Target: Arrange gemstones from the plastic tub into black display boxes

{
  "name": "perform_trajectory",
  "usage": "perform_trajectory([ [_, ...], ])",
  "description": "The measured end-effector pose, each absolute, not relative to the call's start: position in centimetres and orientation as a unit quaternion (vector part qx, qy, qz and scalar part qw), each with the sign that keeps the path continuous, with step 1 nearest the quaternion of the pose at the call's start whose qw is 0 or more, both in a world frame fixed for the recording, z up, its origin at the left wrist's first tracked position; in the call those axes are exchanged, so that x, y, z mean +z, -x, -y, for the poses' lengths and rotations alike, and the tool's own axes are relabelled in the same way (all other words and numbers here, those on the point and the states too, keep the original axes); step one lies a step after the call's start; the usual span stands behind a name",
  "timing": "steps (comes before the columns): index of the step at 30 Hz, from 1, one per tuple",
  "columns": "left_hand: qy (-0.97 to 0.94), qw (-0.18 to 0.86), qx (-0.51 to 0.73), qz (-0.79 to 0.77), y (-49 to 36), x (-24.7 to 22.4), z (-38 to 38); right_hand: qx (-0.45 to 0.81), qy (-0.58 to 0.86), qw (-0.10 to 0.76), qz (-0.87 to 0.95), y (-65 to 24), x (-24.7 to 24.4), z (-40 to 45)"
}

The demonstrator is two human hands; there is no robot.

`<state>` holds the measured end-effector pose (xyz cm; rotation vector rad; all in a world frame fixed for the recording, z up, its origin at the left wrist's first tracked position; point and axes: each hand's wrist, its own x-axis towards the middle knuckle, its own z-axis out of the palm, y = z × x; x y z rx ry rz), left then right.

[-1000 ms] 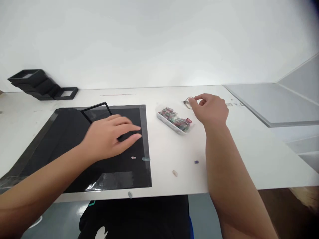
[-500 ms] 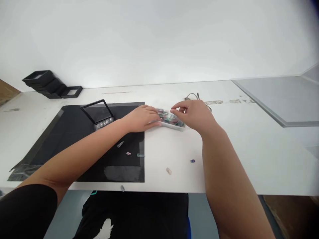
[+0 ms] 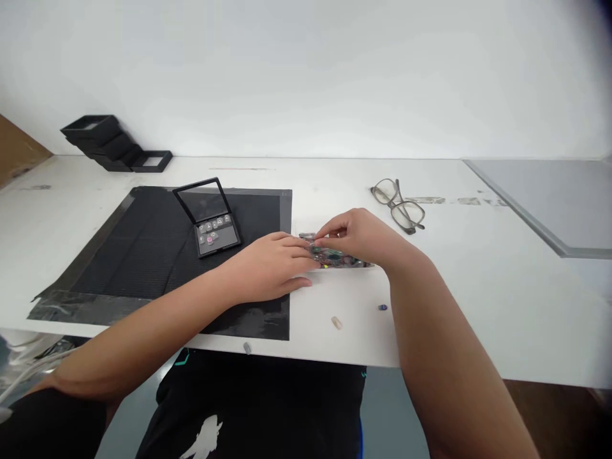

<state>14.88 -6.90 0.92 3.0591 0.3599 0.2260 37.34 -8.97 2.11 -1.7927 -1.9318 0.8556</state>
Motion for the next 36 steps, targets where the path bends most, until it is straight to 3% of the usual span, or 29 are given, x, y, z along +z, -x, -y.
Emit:
perform_trajectory([
  [10, -0.971, -0.033, 0.170, -0.162, -12.8, 0.0, 5.7, 0.318, 0.617, 0.172, 0.699, -35.5, 0.6, 8.1],
  [14, -0.973, -0.015, 0.169, -0.157, -12.5, -0.2, 5.8, 0.317, 0.605, 0.189, 0.705, -34.9, 0.4, 8.1],
  [26, -0.968, 0.091, 0.166, -0.163, -12.1, -0.5, 5.4, 0.241, 0.600, 0.117, 0.754, -34.3, 0.5, 8.3],
  [29, -0.970, 0.084, 0.169, -0.154, -12.1, -0.5, 5.3, 0.261, 0.600, 0.151, 0.741, -34.9, 0.6, 8.4],
  [36, -0.967, 0.082, 0.186, -0.154, -12.0, 0.0, 5.4, 0.437, 0.519, 0.351, 0.645, -36.9, 1.1, 8.4],
])
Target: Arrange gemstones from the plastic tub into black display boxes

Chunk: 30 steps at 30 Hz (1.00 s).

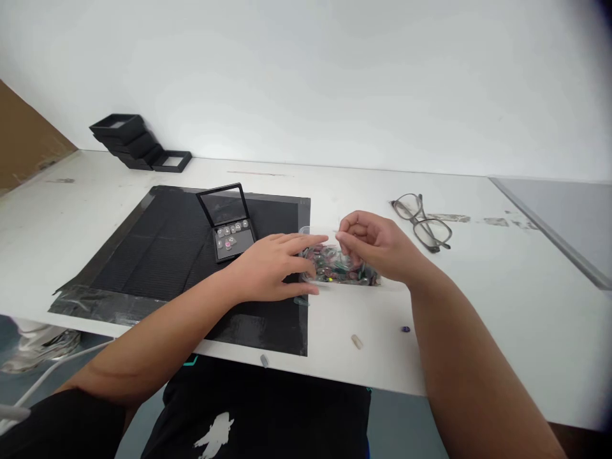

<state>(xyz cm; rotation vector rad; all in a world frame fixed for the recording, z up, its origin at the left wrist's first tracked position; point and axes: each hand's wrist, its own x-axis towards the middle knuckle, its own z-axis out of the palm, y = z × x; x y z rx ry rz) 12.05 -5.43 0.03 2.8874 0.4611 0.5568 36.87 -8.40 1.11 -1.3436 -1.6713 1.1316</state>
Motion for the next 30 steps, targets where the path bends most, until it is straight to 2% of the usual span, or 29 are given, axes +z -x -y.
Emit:
perform_trajectory([
  [9, -0.933, 0.064, 0.300, -0.189, -12.6, 0.1, 5.8, 0.565, 0.440, 0.401, 0.571, -36.6, 2.0, 8.9],
  [17, -0.897, 0.071, 0.384, -0.210, -13.1, 0.3, 6.7, 0.591, 0.377, 0.443, 0.558, -35.8, 2.6, 9.6],
  [24, -0.815, 0.164, 0.535, -0.153, -13.7, 0.6, 7.2, 0.598, 0.253, 0.497, 0.575, -33.8, 2.9, 10.7],
  [30, -0.768, 0.215, 0.592, -0.113, -14.1, 0.8, 7.6, 0.625, 0.199, 0.480, 0.582, -32.3, 3.0, 11.5],
])
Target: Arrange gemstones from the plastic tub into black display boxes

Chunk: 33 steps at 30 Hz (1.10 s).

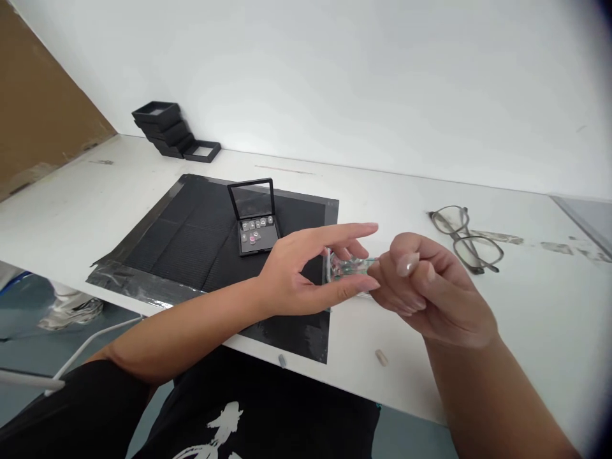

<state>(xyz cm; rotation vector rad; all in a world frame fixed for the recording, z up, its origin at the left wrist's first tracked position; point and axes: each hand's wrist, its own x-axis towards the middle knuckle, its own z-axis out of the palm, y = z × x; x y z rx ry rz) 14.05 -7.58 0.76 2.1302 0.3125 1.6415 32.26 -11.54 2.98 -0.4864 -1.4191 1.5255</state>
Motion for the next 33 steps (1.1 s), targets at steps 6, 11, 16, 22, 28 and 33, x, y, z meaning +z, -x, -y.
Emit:
perform_trajectory([
  [6, -0.750, 0.171, 0.638, -0.031, -14.4, 0.9, 7.2, 0.653, 0.225, 0.445, 0.570, -31.3, 2.5, 11.8],
  [11, -0.746, 0.154, 0.648, -0.011, -14.4, 0.8, 6.8, 0.648, 0.243, 0.442, 0.571, -31.3, 2.6, 11.9],
  [16, -0.748, 0.168, 0.642, -0.006, -14.3, 0.9, 6.9, 0.638, 0.265, 0.438, 0.575, -31.4, 2.5, 12.1],
  [22, -0.762, 0.196, 0.615, -0.057, -12.8, 1.5, 7.3, 0.553, 0.324, 0.402, 0.653, -32.7, 2.6, 11.6],
  [28, -0.757, 0.154, 0.629, -0.090, -7.2, 3.0, 6.2, 0.308, 0.552, 0.182, 0.753, -34.5, 1.4, 10.2],
  [33, -0.739, 0.127, 0.640, -0.164, -2.6, 1.6, 4.1, 0.089, 0.616, 0.171, 0.764, -35.4, 0.2, 9.1],
])
